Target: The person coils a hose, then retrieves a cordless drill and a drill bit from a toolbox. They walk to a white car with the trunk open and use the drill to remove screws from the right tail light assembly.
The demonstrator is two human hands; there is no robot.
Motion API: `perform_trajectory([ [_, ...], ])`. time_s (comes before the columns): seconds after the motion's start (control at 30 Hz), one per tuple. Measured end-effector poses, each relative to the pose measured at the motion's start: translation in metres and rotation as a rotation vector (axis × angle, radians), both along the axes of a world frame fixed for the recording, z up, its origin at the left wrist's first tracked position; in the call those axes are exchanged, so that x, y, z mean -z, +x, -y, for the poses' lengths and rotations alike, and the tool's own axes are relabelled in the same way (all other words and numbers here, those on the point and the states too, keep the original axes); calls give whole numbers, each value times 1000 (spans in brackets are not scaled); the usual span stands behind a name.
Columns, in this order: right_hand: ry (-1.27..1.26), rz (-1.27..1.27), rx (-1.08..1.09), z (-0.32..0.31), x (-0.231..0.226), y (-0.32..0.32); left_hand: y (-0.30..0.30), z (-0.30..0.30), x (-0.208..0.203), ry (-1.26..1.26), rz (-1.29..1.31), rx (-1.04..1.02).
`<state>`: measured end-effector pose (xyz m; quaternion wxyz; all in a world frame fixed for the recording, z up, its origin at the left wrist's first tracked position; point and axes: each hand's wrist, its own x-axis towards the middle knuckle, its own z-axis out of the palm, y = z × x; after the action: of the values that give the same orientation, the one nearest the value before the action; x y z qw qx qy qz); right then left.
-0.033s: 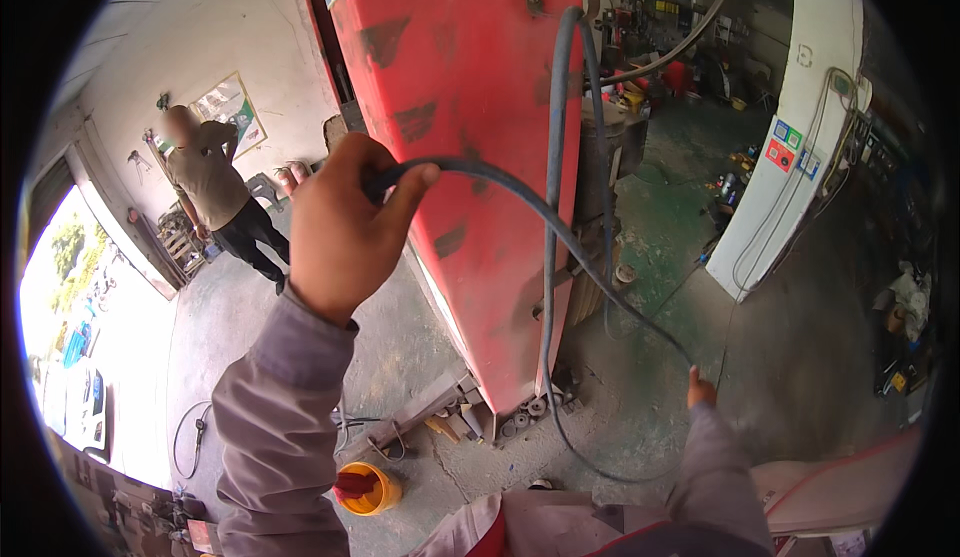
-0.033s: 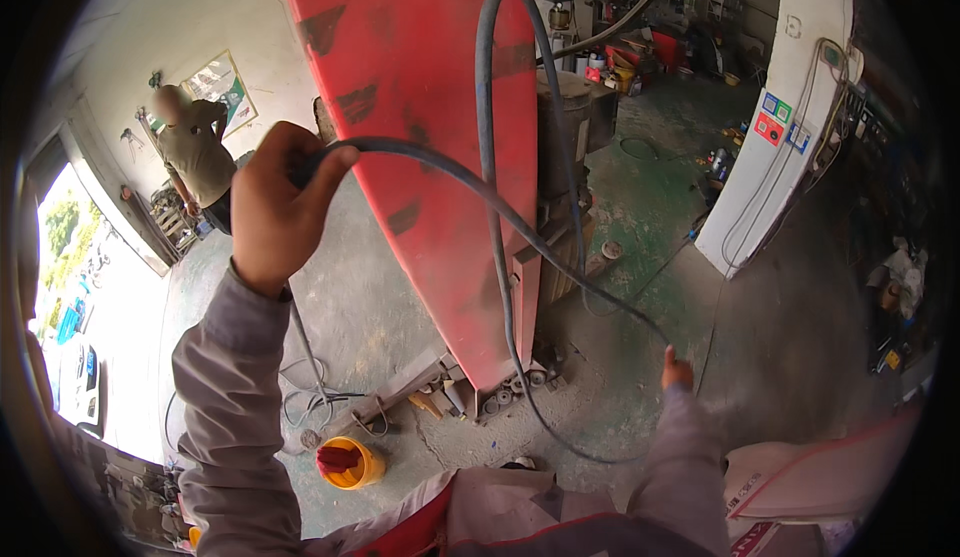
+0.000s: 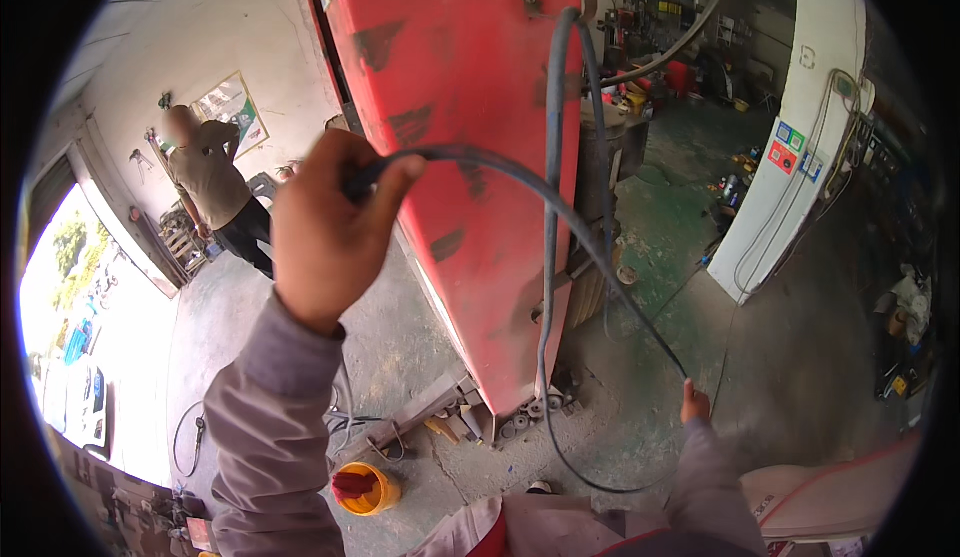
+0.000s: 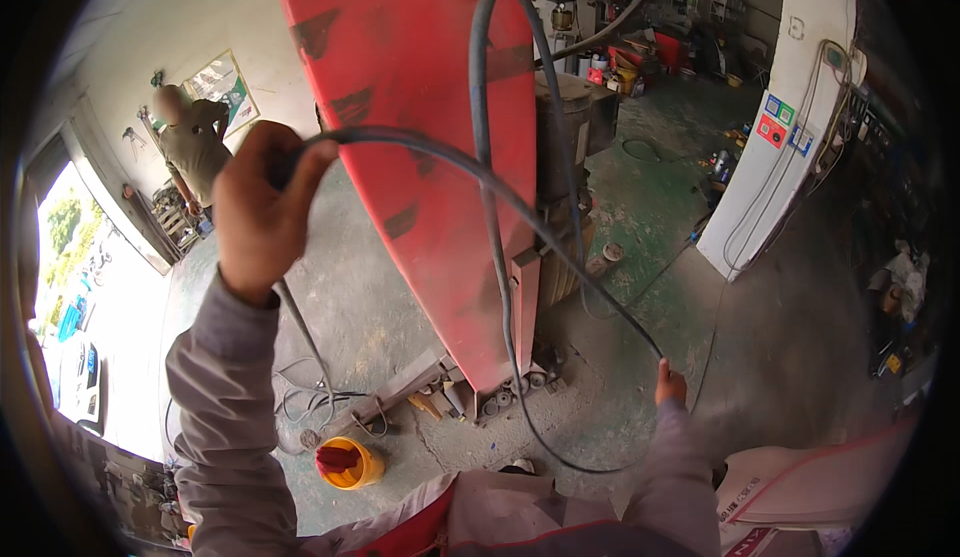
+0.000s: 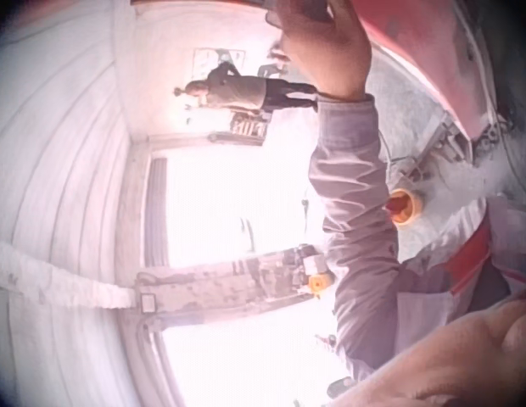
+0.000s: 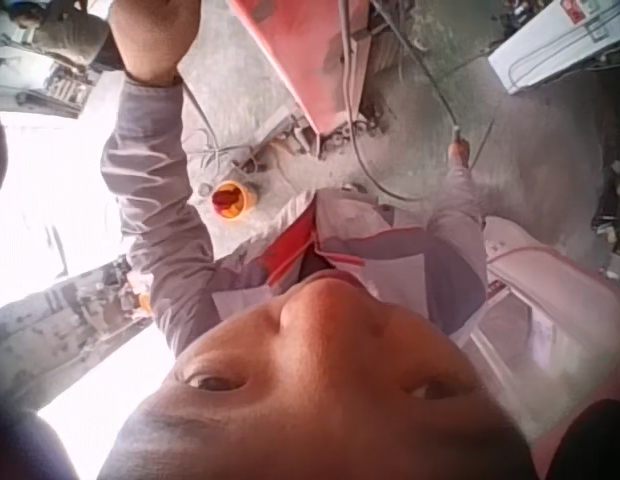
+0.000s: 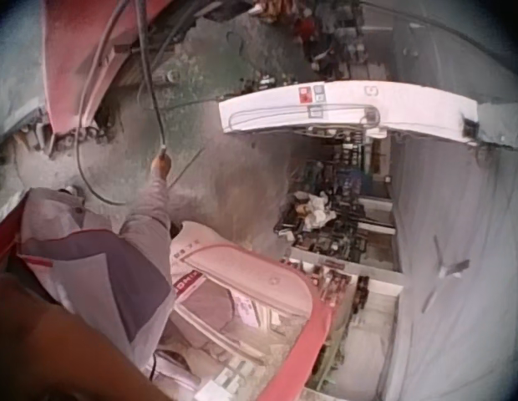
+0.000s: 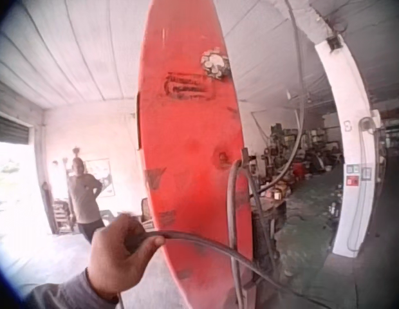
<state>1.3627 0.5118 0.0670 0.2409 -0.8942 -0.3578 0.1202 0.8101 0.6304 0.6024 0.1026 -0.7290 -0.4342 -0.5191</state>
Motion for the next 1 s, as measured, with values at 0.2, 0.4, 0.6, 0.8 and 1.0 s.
perform_trajectory([
  [0.2,796,-603,-12,-33,-88,-21,19,-20,-76,160,36,14],
  [0.4,755,-467,-254,-90,-176,-17,75,-65,-98,40,-94,-136],
  [0.6,272,-373,-392,-79,-68,-36,85,-65,-87,18,-189,-60],
  [0.8,127,-733,-235,-85,-50,-58,107,-90,-116,280,-874,-278],
  [1.0,202,-776,-392,-119,-105,-77,126,-73,-111,106,-728,-261],
])
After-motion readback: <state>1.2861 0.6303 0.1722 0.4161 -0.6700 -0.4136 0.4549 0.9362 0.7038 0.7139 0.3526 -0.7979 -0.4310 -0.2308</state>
